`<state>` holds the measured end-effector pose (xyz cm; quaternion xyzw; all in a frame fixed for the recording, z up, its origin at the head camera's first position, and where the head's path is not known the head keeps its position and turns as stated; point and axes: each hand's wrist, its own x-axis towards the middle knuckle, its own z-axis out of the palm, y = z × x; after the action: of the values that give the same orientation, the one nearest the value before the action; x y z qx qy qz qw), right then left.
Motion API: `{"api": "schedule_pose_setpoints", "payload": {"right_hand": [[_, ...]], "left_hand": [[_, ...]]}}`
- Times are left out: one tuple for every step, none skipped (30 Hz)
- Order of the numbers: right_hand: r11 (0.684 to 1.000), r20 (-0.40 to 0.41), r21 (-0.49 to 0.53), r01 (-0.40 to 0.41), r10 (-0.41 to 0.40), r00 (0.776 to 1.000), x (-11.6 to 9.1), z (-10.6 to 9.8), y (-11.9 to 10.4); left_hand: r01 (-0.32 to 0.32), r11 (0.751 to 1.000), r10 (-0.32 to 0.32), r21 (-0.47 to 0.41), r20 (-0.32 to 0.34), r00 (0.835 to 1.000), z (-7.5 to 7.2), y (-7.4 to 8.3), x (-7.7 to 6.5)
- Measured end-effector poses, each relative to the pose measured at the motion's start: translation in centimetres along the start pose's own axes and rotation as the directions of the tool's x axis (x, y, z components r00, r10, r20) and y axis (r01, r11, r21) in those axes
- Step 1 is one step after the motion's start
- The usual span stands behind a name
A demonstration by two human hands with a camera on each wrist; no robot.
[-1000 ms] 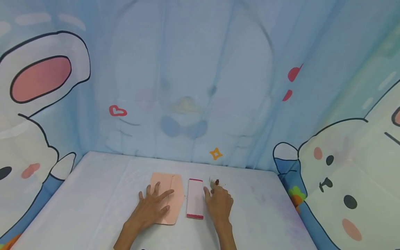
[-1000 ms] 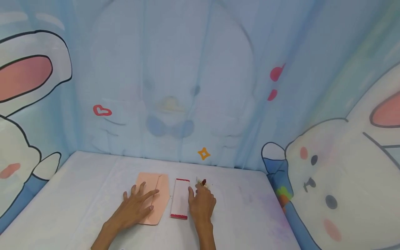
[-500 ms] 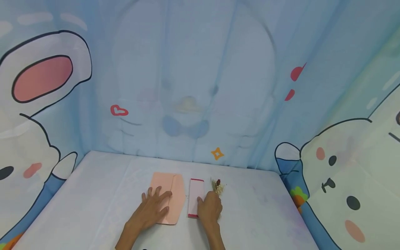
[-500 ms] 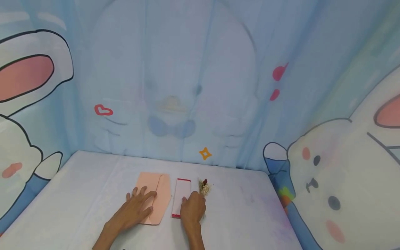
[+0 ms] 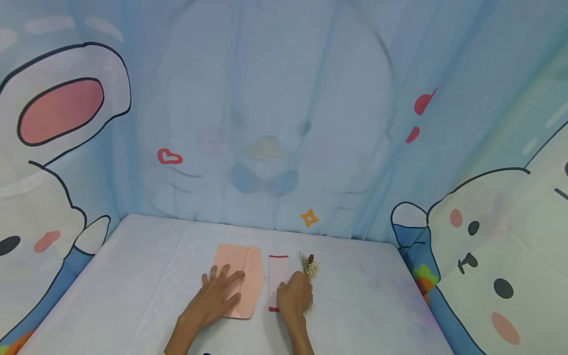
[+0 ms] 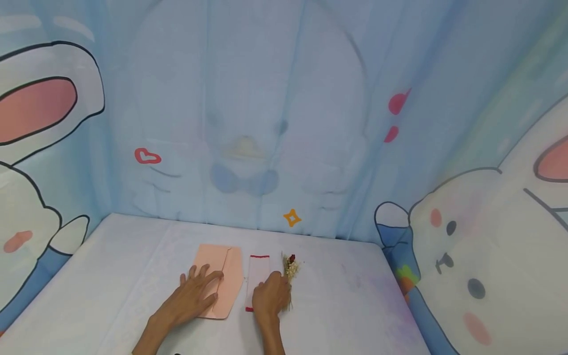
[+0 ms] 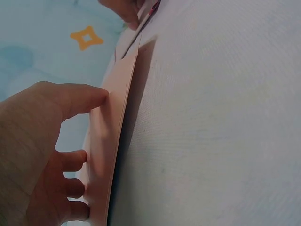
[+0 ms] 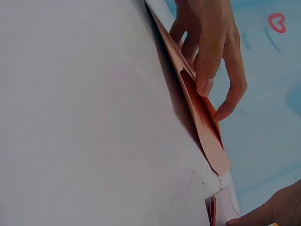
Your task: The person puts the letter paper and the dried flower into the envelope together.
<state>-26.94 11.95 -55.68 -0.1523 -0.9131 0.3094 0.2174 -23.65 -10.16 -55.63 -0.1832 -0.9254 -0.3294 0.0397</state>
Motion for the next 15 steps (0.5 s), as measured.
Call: {"api": "schedule_pose_setpoints", "payload": {"right_hand": [[1.0, -0.007, 0.007, -0.003, 0.003, 1.0, 0.0, 0.0, 0.0], [1.0, -0.011, 0.021, -0.008, 0.008, 1.0, -0.1, 0.0, -0.1], [0.999, -0.013, 0.036, -0.013, 0.014, 1.0, -0.1, -0.1, -0.1], [0.999, -0.013, 0.05, -0.021, 0.022, 1.0, -0.1, -0.1, -0.1], [0.997, -0.01, 0.064, -0.031, 0.032, 0.999, -0.1, -0.2, -0.1], [0.996, -0.008, 0.076, -0.042, 0.043, 0.999, -0.2, -0.2, 0.0], [0.994, 0.0, 0.095, -0.056, 0.056, 0.998, -0.1, -0.3, 0.0], [0.991, 0.005, 0.114, -0.066, 0.066, 0.998, -0.1, -0.4, 0.1], [0.989, 0.007, 0.131, -0.074, 0.074, 0.997, 0.0, -0.5, 0.1], [0.986, 0.007, 0.149, -0.081, 0.081, 0.997, 0.1, -0.6, 0.2], [0.982, 0.008, 0.17, -0.088, 0.088, 0.996, 0.2, -0.6, 0.2], [0.977, 0.009, 0.189, -0.096, 0.096, 0.995, 0.4, -0.7, 0.3], [0.973, 0.011, 0.207, -0.105, 0.104, 0.994, 0.5, -0.8, 0.3], [0.968, 0.018, 0.224, -0.115, 0.114, 0.993, 0.6, -1.0, 0.3], [0.963, 0.026, 0.235, -0.129, 0.126, 0.992, 0.7, -1.1, 0.3]], "left_hand": [[-0.001, 1.0, 0.001, -0.002, -0.001, 1.0, 0.0, 0.0, 0.0], [-0.001, 1.0, 0.001, -0.004, -0.001, 1.0, 0.0, 0.0, 0.1], [-0.001, 1.0, 0.001, -0.006, -0.001, 1.0, 0.1, 0.0, 0.1], [0.0, 1.0, 0.0, -0.005, 0.0, 1.0, 0.1, 0.0, 0.1], [0.001, 1.0, -0.001, -0.007, 0.001, 1.0, 0.1, 0.0, 0.1], [0.002, 1.0, -0.002, -0.005, 0.0, 1.0, 0.1, 0.0, 0.1], [-0.002, 1.0, 0.002, -0.004, -0.004, 1.0, 0.2, 0.0, 0.1], [-0.003, 1.0, 0.003, -0.003, -0.005, 1.0, 0.2, 0.0, 0.2], [-0.006, 1.0, 0.006, 0.002, -0.01, 1.0, 0.2, 0.0, 0.2], [-0.008, 1.0, 0.008, 0.01, -0.013, 1.0, 0.2, 0.0, 0.2], [-0.009, 1.0, 0.009, 0.01, -0.017, 1.0, 0.2, 0.0, 0.1], [-0.01, 1.0, 0.011, 0.016, -0.018, 1.0, 0.1, 0.0, 0.1], [-0.011, 1.0, 0.011, 0.016, -0.021, 1.0, 0.1, 0.0, 0.1], [-0.007, 1.0, 0.007, 0.017, -0.019, 1.0, 0.1, 0.0, 0.1], [-0.005, 1.0, 0.005, 0.014, -0.018, 1.0, 0.1, -0.1, 0.0]]}}
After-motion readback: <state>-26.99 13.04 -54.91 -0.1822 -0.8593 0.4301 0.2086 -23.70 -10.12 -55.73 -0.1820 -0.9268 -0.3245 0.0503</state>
